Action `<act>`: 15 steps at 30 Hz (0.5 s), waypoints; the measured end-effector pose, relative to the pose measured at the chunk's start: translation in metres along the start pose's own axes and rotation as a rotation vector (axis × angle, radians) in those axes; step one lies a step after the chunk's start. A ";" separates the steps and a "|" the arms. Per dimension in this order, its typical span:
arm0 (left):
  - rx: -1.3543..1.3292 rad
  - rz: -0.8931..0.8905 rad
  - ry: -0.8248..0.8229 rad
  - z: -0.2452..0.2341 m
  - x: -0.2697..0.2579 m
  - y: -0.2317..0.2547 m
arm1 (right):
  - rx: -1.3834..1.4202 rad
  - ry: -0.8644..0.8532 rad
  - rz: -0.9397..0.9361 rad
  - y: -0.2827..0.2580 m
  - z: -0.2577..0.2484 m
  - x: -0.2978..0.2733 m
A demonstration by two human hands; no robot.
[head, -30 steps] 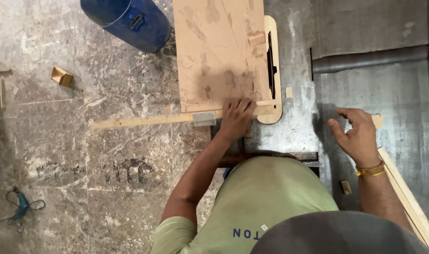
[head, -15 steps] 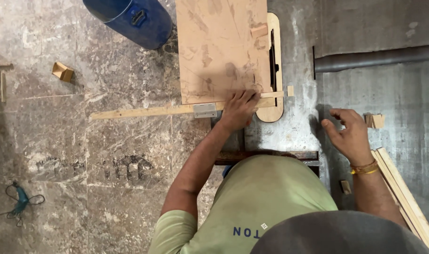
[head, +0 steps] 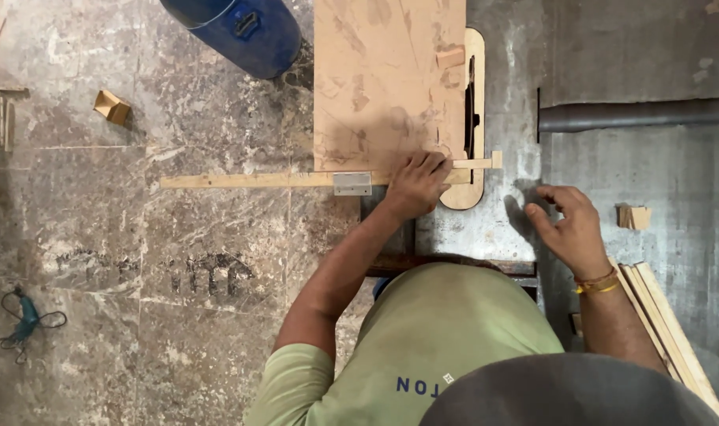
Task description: The person uses a table saw to cut small pieces of wood. They guide the wood through the saw blade using a push stick and a wooden fence, then place the cut pieces on the table.
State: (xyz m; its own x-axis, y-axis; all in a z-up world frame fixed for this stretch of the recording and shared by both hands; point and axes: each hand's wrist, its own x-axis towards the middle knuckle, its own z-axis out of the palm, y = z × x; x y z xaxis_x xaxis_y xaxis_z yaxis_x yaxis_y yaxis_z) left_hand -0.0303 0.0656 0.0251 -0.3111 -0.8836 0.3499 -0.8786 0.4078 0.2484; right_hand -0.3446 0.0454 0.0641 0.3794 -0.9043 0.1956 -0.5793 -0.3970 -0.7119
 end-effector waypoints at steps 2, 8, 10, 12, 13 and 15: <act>0.016 0.015 0.011 0.001 -0.001 0.000 | -0.012 -0.009 0.005 0.003 0.002 0.000; 0.039 0.025 0.007 -0.001 0.001 0.001 | 0.001 -0.038 0.035 0.010 0.005 -0.004; 0.028 0.032 0.011 -0.003 0.002 0.001 | 0.023 -0.032 0.043 0.010 0.007 -0.003; 0.022 0.021 -0.006 -0.003 0.004 0.002 | 0.022 -0.032 0.034 0.011 0.008 -0.001; 0.015 0.008 -0.023 -0.004 0.004 0.002 | 0.020 -0.033 0.023 0.011 0.009 0.000; 0.015 0.011 -0.027 -0.003 0.004 0.002 | 0.030 -0.035 0.009 0.007 0.009 0.005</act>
State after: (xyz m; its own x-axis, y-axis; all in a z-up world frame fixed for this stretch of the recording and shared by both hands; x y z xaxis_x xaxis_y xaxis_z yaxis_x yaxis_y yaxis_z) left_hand -0.0324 0.0632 0.0301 -0.3306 -0.8850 0.3279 -0.8802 0.4145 0.2312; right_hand -0.3404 0.0396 0.0538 0.3997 -0.9015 0.1658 -0.5608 -0.3836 -0.7337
